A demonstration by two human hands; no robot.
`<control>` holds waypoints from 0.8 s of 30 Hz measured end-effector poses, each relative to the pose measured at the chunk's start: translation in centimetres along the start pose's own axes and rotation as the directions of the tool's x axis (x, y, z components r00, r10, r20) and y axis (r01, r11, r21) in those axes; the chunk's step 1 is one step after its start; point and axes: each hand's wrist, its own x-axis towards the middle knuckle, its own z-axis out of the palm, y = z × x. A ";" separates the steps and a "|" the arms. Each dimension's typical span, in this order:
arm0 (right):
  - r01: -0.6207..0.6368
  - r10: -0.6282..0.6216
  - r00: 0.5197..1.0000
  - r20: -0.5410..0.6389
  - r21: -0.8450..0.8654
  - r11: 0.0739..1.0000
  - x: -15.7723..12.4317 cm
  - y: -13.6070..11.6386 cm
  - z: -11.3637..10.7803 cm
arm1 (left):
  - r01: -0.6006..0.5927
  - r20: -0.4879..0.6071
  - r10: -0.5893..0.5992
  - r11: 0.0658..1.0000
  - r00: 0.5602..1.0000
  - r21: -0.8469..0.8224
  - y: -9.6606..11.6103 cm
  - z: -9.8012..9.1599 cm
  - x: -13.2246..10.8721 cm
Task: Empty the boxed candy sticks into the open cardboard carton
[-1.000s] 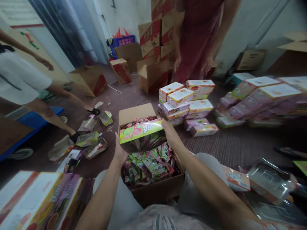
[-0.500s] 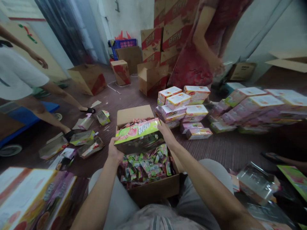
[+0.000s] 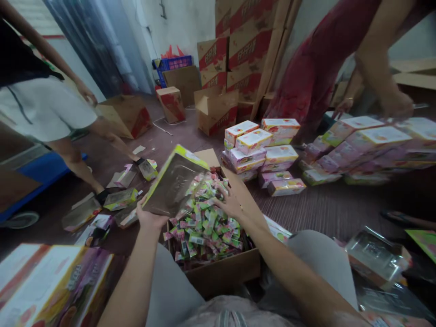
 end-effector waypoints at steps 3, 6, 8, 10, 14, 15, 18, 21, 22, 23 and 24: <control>0.040 0.008 0.975 0.221 -0.211 0.977 1.2 -1.7 3.4 | 0.008 -0.049 -0.007 1.000 0.999 0.023 0.8 -1.2 0.7; 0.162 -0.045 0.940 0.337 -0.326 0.931 0.6 -2.1 6.3 | 0.093 -0.128 -0.085 0.994 0.988 0.051 1.1 -3.0 1.6; 0.212 -0.092 0.939 0.331 -0.348 0.913 -1.1 -1.1 7.9 | 0.124 -0.133 -0.114 0.990 0.985 0.064 1.0 -4.7 2.4; 0.252 -0.135 0.936 0.324 -0.353 0.901 -3.0 0.5 8.9 | 0.117 -0.120 -0.106 0.990 0.987 0.084 0.8 -6.7 3.2; 0.241 -0.119 0.934 0.337 -0.349 0.905 -5.1 2.8 10.2 | 0.164 -0.123 -0.149 0.979 0.981 0.122 -0.5 -9.9 4.1; 0.230 -0.103 0.932 0.348 -0.348 0.909 -5.0 2.8 10.4 | 0.199 -0.128 -0.184 0.973 0.975 0.117 -1.0 -10.1 4.0; 0.203 -0.070 0.921 0.383 -0.321 0.925 -4.0 2.0 9.9 | 0.287 -0.124 -0.277 0.955 0.953 0.070 -2.4 -9.0 3.1; 0.135 -0.003 0.872 0.489 -0.236 0.962 -3.2 0.5 6.9 | 0.339 -0.058 -0.337 0.940 0.940 0.034 -3.6 -6.4 1.7; 0.083 0.019 0.870 0.492 -0.186 0.979 -3.2 0.1 5.4 | 0.359 -0.018 -0.358 0.933 0.933 0.029 -3.9 -5.6 1.3; 0.018 0.032 0.896 0.442 -0.109 0.994 -3.4 -0.4 3.8 | 0.381 0.027 -0.382 0.924 0.924 0.031 -4.2 -5.0 0.8; -0.042 0.033 0.940 0.338 0.017 0.999 -3.6 -0.8 2.2 | 0.408 0.063 -0.409 0.912 0.910 0.041 -4.5 -4.5 0.4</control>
